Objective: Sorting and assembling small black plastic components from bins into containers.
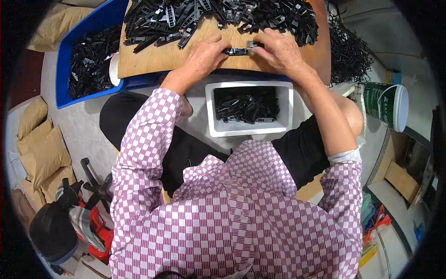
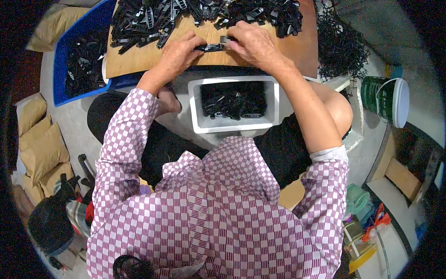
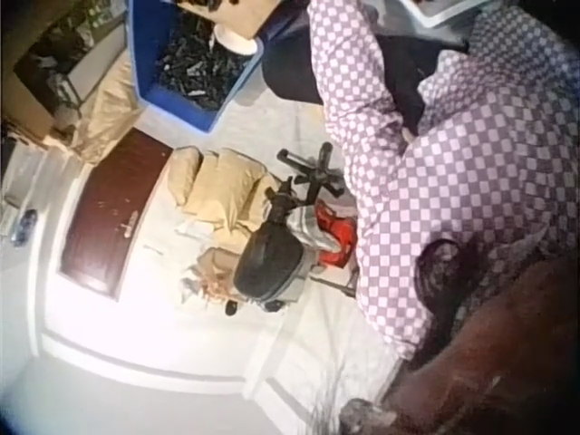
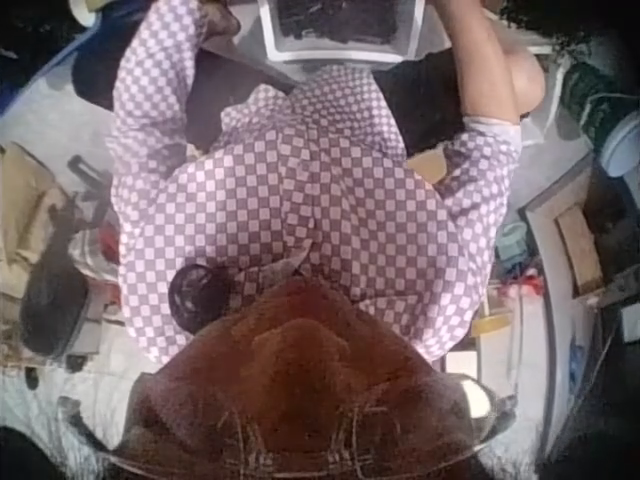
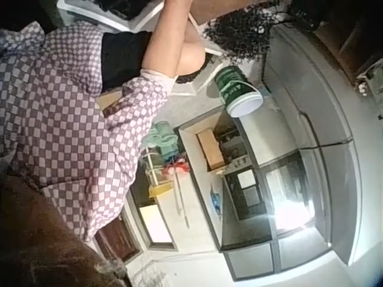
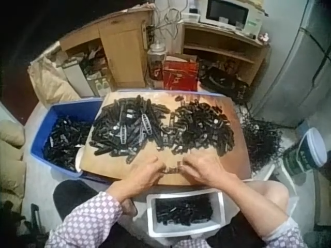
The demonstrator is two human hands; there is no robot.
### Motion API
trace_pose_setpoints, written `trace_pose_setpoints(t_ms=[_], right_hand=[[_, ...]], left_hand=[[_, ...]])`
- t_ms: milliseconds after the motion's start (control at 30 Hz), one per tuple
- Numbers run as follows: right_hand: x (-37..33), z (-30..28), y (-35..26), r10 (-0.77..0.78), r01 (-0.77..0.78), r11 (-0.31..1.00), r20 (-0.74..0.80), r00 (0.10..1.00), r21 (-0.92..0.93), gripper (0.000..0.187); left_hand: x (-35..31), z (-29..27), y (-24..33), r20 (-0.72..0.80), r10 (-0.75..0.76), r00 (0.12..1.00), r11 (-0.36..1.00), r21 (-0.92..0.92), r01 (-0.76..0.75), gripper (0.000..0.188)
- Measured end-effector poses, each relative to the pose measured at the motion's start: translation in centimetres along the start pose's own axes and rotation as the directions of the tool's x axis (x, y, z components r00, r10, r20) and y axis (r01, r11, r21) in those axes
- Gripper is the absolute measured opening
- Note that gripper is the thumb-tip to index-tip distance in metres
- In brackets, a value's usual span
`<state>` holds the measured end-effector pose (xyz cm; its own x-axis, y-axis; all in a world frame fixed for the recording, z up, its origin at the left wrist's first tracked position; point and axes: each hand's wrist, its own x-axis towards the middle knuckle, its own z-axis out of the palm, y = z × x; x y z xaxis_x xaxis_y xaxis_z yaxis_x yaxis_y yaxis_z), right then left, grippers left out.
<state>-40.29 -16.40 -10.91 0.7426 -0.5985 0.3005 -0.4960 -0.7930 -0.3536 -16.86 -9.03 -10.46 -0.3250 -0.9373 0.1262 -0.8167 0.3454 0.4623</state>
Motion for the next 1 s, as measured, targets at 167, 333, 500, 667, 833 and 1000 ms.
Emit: trace_pose_setpoints(t_ms=[167, 333, 500, 667, 833, 1000], right_hand=[[0.7, 1.0, -0.6, 0.019, -0.035, 0.988, 0.110, 0.994, 0.148, 0.017], [0.3, 0.8, -1.3, 0.041, -0.065, 0.990, 0.182, 0.982, 0.126, 0.016], [1.1, 1.1, -1.6, 0.008, -0.035, 0.985, 0.156, 0.988, 0.171, 0.018], [0.7, 3.9, -2.7, 0.022, -0.028, 0.975, 0.032, 0.999, 0.220, 0.020], [2.1, 3.0, -1.3, 0.011, -0.028, 0.987, 0.107, 0.994, 0.157, 0.021], [3.9, 1.1, -2.0, -0.016, 0.013, 0.979, -0.015, 1.000, -0.203, 0.027]], left_hand=[[0.3, 0.1, -0.5, -0.006, -0.013, 1.000, 0.999, -0.048, 0.013, 0.018], [0.3, 0.0, -0.1, 0.018, -0.013, 1.000, 0.997, -0.078, 0.015, 0.016], [0.6, -0.4, -0.2, 0.042, 0.005, 0.999, 0.996, -0.092, -0.001, 0.016], [0.4, 0.0, -0.7, 0.004, 0.013, 1.000, 0.998, -0.061, -0.012, 0.015], [1.2, -0.3, -0.8, -0.021, 0.005, 1.000, 0.997, -0.074, -0.007, 0.021], [4.4, -1.7, -2.3, -0.145, -0.103, 0.984, 0.995, -0.019, 0.101, 0.026]])
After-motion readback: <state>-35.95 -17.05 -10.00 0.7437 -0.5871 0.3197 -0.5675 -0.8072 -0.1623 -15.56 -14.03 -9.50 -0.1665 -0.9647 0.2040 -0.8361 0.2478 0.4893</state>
